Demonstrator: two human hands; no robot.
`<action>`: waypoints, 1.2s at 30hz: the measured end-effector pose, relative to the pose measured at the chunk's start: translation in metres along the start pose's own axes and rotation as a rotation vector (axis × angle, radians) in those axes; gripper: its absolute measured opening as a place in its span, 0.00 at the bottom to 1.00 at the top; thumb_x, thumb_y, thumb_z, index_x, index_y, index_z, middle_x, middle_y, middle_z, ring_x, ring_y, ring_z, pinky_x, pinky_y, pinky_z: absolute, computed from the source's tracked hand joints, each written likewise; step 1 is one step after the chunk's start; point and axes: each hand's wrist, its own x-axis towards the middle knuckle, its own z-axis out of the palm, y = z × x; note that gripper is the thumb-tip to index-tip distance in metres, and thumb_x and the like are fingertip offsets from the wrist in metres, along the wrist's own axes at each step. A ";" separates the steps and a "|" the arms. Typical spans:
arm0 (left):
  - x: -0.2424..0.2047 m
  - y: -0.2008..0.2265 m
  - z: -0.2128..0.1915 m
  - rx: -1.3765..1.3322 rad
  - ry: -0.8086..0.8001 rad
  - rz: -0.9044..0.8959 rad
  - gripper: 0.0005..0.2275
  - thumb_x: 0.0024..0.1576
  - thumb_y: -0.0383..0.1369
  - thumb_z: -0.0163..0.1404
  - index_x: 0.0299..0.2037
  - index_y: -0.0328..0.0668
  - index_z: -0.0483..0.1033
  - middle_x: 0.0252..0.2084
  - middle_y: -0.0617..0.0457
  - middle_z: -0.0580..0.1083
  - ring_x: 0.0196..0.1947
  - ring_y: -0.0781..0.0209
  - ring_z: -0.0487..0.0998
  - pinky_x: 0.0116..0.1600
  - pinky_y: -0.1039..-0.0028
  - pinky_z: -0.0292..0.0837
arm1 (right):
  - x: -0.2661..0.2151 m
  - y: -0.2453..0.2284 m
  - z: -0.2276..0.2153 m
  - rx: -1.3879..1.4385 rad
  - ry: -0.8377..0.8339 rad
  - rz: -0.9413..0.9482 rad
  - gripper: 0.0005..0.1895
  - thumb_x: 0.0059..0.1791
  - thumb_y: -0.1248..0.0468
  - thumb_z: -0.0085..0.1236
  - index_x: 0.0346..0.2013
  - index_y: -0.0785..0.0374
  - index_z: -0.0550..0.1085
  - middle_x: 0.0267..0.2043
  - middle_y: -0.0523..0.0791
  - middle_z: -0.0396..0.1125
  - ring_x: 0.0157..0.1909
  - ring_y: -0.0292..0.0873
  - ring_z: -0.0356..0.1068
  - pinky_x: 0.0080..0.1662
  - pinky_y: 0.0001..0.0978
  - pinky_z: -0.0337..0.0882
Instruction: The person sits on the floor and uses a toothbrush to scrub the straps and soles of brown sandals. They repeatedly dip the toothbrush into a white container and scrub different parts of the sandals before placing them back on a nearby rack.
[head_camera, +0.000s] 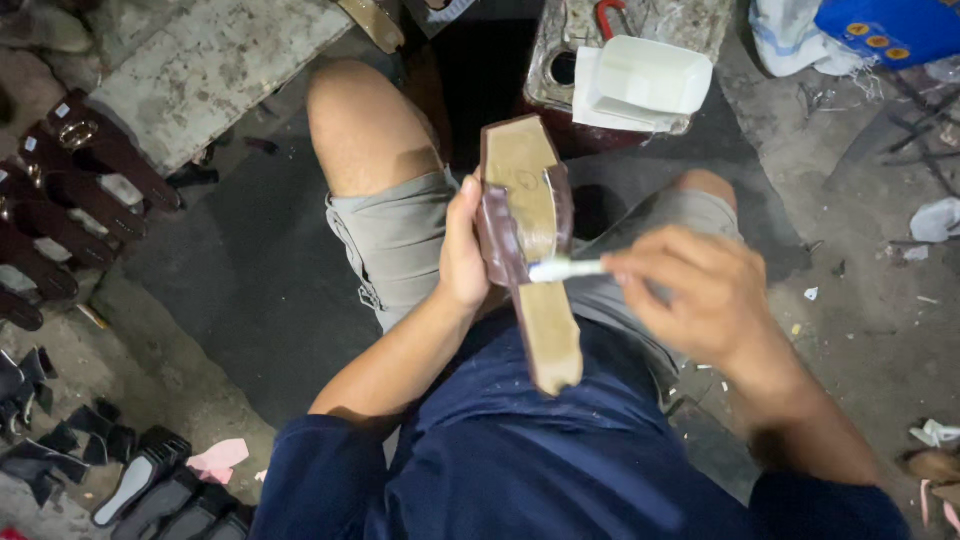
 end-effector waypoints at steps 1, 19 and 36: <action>0.003 0.001 -0.003 -0.036 -0.018 -0.016 0.31 0.71 0.53 0.33 0.69 0.29 0.63 0.60 0.37 0.72 0.56 0.47 0.76 0.63 0.58 0.71 | -0.004 0.003 -0.001 0.054 -0.023 0.026 0.09 0.43 0.70 0.66 0.38 0.58 0.82 0.34 0.44 0.74 0.32 0.42 0.74 0.35 0.33 0.71; -0.014 -0.003 -0.017 -0.079 -0.066 -0.250 0.34 0.62 0.53 0.50 0.74 0.58 0.47 0.63 0.43 0.65 0.61 0.41 0.72 0.60 0.51 0.71 | 0.069 0.209 0.075 -0.819 -0.113 0.072 0.05 0.50 0.61 0.57 0.36 0.50 0.80 0.30 0.46 0.70 0.33 0.48 0.72 0.34 0.45 0.67; -0.027 0.009 0.002 0.315 -0.255 0.015 0.43 0.63 0.49 0.55 0.80 0.38 0.41 0.74 0.49 0.58 0.76 0.59 0.58 0.80 0.67 0.50 | -0.020 0.029 0.029 0.533 0.168 0.195 0.07 0.51 0.75 0.62 0.43 0.68 0.77 0.41 0.49 0.75 0.34 0.36 0.74 0.37 0.23 0.70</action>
